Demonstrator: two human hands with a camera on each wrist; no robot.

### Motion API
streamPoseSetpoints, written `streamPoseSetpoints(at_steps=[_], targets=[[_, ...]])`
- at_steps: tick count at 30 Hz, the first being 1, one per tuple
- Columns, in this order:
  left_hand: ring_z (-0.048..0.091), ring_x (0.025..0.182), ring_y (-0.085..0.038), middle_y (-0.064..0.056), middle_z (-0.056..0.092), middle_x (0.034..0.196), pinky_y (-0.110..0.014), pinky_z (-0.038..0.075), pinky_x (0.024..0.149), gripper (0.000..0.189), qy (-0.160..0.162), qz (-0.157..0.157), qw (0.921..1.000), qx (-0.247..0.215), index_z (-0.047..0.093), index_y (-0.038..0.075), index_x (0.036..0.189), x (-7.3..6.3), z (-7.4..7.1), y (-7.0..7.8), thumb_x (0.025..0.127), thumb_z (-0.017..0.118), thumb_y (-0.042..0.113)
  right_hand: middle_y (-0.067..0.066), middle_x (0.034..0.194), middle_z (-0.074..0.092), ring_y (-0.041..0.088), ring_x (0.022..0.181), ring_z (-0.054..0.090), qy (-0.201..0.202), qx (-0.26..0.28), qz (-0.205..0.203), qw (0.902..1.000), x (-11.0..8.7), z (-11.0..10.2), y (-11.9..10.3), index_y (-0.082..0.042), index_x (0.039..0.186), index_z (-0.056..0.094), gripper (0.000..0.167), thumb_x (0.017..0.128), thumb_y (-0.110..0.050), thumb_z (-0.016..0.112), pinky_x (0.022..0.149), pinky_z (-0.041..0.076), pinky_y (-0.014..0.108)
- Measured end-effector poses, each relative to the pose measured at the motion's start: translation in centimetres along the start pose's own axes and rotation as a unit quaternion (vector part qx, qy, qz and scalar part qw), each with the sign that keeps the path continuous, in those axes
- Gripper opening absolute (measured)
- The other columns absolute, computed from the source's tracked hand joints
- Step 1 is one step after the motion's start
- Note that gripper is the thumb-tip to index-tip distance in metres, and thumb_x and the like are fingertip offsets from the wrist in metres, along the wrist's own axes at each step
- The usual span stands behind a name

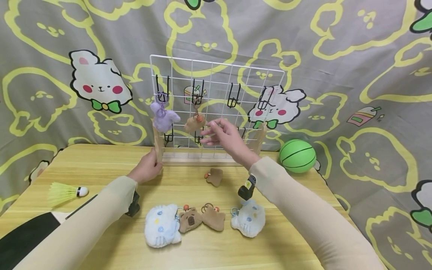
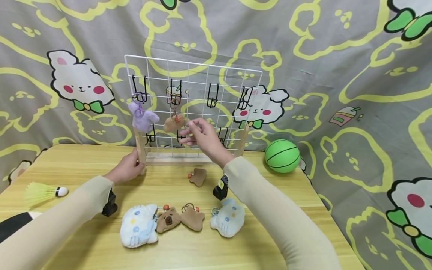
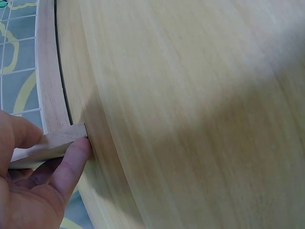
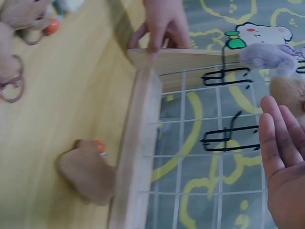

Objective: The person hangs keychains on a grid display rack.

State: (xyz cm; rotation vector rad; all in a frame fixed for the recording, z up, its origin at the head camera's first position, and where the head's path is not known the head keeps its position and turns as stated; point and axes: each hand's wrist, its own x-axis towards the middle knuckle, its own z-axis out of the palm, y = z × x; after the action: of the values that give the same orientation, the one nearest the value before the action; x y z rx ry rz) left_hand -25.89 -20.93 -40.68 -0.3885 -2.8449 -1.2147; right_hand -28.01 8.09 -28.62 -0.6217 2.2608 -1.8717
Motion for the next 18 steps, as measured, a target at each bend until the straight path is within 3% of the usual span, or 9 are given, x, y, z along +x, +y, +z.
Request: streamPoseSetpoints(at_steps=[6, 8, 10, 12, 15, 16, 18], targets=[[0.063, 0.095, -0.037, -0.050, 0.046, 0.141, -0.038, 0.054, 0.072, 0.059, -0.006, -0.003, 1.0000, 0.005, 0.019, -0.022, 0.151, -0.1, -0.1, 0.0, 0.102, 0.046, -0.003, 0.026, 0.116, 0.073, 0.015, 0.087, 0.078, -0.025, -0.038, 0.002, 0.9990, -1.1, -0.3, 2.4, 0.004, 0.121, 0.060, 0.029, 0.113, -0.018, 0.044, 0.091, 0.064, 0.042], [0.063, 0.095, -0.036, -0.050, 0.046, 0.140, -0.038, 0.054, 0.072, 0.059, -0.004, -0.004, 0.9999, 0.009, 0.019, -0.022, 0.151, -0.2, -0.2, -0.1, 0.102, 0.046, -0.003, 0.025, 0.112, 0.073, 0.021, 0.089, 0.077, -0.044, -0.078, 0.007, 0.9960, -1.4, -0.4, 3.5, 0.007, 0.119, 0.062, 0.028, 0.112, -0.015, 0.047, 0.091, 0.064, 0.043], [0.062, 0.092, -0.035, -0.050, 0.048, 0.137, -0.037, 0.053, 0.070, 0.058, -0.003, -0.004, 0.9999, 0.010, 0.020, -0.022, 0.150, -0.3, -0.2, -0.1, 0.101, 0.046, -0.003, 0.023, 0.110, 0.074, 0.025, 0.094, 0.076, -0.071, -0.147, 0.004, 0.9865, -1.6, -0.5, 4.6, 0.007, 0.117, 0.063, 0.026, 0.110, -0.014, 0.050, 0.092, 0.064, 0.043], [0.061, 0.086, -0.032, -0.049, 0.049, 0.135, -0.037, 0.052, 0.068, 0.059, -0.004, -0.008, 0.9999, 0.009, 0.019, -0.022, 0.151, -0.3, -0.2, 0.0, 0.102, 0.046, -0.003, 0.019, 0.108, 0.075, 0.027, 0.097, 0.074, -0.109, -0.243, -0.007, 0.9638, -1.9, -0.7, 5.7, 0.005, 0.115, 0.065, 0.023, 0.108, -0.015, 0.055, 0.092, 0.063, 0.041], [0.059, 0.080, -0.028, -0.048, 0.051, 0.132, -0.035, 0.051, 0.065, 0.060, -0.009, -0.010, 0.9999, 0.005, 0.018, -0.022, 0.151, -0.2, -0.2, 0.0, 0.102, 0.045, -0.003, 0.013, 0.106, 0.075, 0.022, 0.097, 0.070, -0.169, -0.373, -0.023, 0.9120, -2.2, -0.9, 7.2, -0.002, 0.113, 0.067, 0.018, 0.106, -0.017, 0.061, 0.091, 0.060, 0.036], [0.058, 0.079, -0.028, -0.047, 0.051, 0.132, -0.035, 0.050, 0.064, 0.060, -0.009, -0.010, 0.9999, 0.005, 0.017, -0.022, 0.152, -0.1, -0.2, 0.0, 0.102, 0.045, -0.002, 0.011, 0.104, 0.074, 0.019, 0.095, 0.068, -0.186, -0.407, -0.029, 0.8939, -2.2, -1.0, 7.6, -0.004, 0.113, 0.067, 0.017, 0.105, -0.018, 0.063, 0.088, 0.059, 0.034], [0.058, 0.081, -0.027, -0.047, 0.051, 0.134, -0.034, 0.050, 0.065, 0.060, -0.008, -0.009, 0.9999, 0.003, 0.018, -0.021, 0.153, 0.0, -0.2, 0.0, 0.103, 0.045, -0.002, 0.008, 0.102, 0.072, 0.016, 0.092, 0.064, -0.213, -0.442, -0.032, 0.8706, -2.3, -1.1, 8.4, -0.004, 0.114, 0.067, 0.020, 0.103, -0.020, 0.066, 0.085, 0.056, 0.031]])
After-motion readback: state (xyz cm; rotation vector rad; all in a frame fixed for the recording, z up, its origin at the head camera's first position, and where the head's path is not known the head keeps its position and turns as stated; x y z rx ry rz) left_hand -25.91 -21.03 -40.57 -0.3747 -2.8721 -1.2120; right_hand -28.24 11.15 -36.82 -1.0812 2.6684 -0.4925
